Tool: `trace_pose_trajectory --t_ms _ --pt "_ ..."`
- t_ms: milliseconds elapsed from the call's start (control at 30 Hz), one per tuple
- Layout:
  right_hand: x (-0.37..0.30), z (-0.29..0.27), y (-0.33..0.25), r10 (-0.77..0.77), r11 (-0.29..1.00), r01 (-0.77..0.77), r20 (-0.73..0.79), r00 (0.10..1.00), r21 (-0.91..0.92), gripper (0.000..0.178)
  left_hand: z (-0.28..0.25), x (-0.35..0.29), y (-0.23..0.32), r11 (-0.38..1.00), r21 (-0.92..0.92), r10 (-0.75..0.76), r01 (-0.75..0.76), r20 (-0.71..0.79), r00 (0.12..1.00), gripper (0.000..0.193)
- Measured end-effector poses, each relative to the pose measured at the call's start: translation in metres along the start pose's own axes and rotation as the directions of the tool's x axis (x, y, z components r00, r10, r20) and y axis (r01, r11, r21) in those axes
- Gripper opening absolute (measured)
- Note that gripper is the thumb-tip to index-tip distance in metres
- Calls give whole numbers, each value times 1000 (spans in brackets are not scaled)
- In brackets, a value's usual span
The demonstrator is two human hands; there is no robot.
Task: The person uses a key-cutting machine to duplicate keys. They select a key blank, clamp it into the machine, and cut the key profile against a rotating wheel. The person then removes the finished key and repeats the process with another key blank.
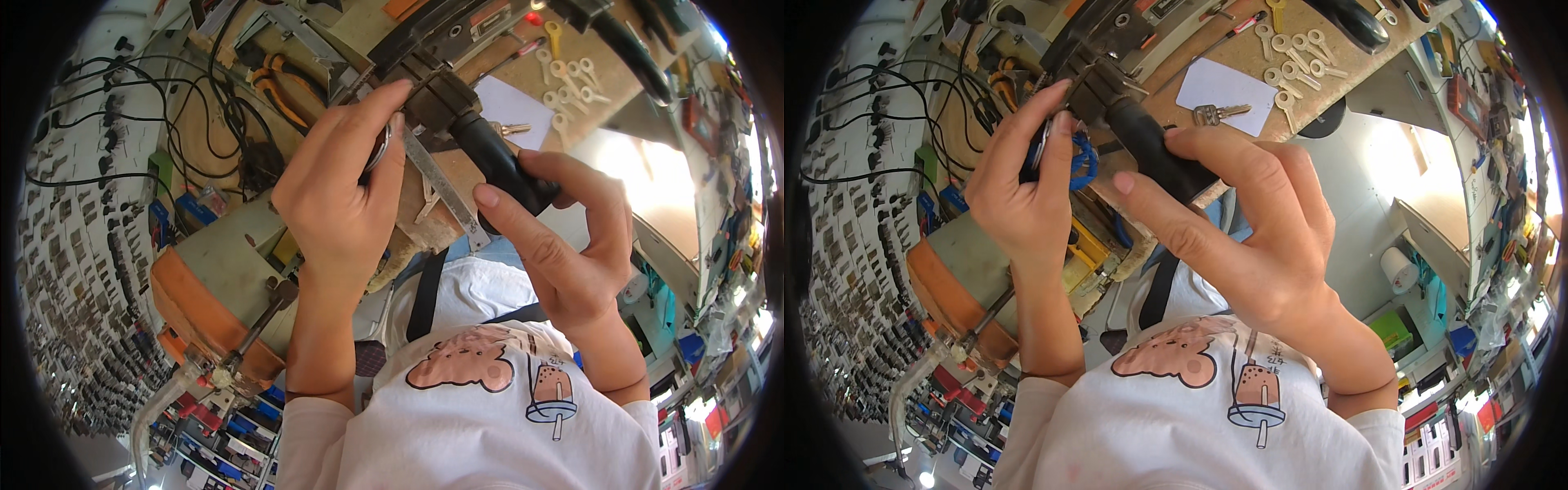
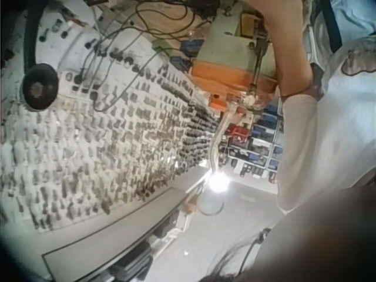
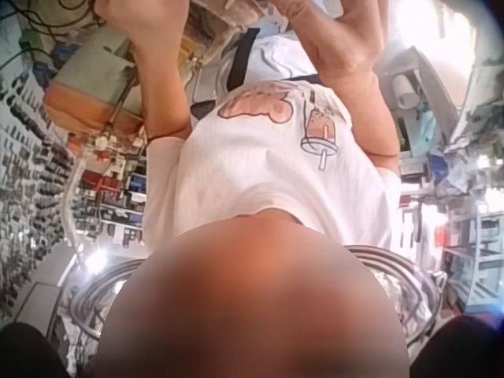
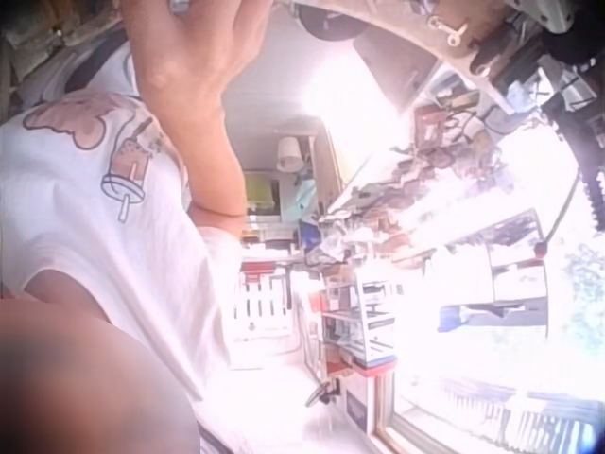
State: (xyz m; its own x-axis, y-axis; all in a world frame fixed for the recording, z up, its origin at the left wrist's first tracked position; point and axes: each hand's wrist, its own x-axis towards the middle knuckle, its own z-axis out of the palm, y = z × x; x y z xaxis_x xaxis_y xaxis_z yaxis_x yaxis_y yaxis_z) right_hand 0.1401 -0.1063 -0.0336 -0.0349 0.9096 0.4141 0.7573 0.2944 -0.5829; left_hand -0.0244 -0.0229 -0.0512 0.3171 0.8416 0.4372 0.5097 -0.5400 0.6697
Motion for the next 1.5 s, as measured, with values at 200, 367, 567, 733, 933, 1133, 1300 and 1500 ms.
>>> trace_pose_trajectory --t_ms 200,367,567,733,933,1133,1300,1500 --pt "-2 5 1 -21 1000 21 -63 998 6 37 -2 0 2 997 72 -2 0 38 999 18" --pt "-2 4 2 -34 999 34 -48 998 -1 38 1 -1 -2 998 41 40 -40 -12 999 27" --pt "-1 1 2 -5 999 6 -17 1000 49 38 -1 0 2 998 69 -17 15 29 999 18" --pt "-1 1 4 31 987 -28 -16 999 157 35 -2 0 2 997 70 -10 8 32 999 18" --pt "5 -1 -2 293 888 -310 103 951 338 29 1 0 -2 999 32 18 -18 -6 1000 26" --pt "9 -3 0 345 811 -396 194 918 431 31 1 -3 -1 997 33 -69 71 -44 997 21" --pt "20 -10 -1 318 860 -403 290 903 312 30 -2 -7 3 986 35 -160 162 -47 986 16" --pt "10 10 -7 595 -92 -560 497 632 823 27 -4 -6 7 981 40 -190 191 -30 981 15"
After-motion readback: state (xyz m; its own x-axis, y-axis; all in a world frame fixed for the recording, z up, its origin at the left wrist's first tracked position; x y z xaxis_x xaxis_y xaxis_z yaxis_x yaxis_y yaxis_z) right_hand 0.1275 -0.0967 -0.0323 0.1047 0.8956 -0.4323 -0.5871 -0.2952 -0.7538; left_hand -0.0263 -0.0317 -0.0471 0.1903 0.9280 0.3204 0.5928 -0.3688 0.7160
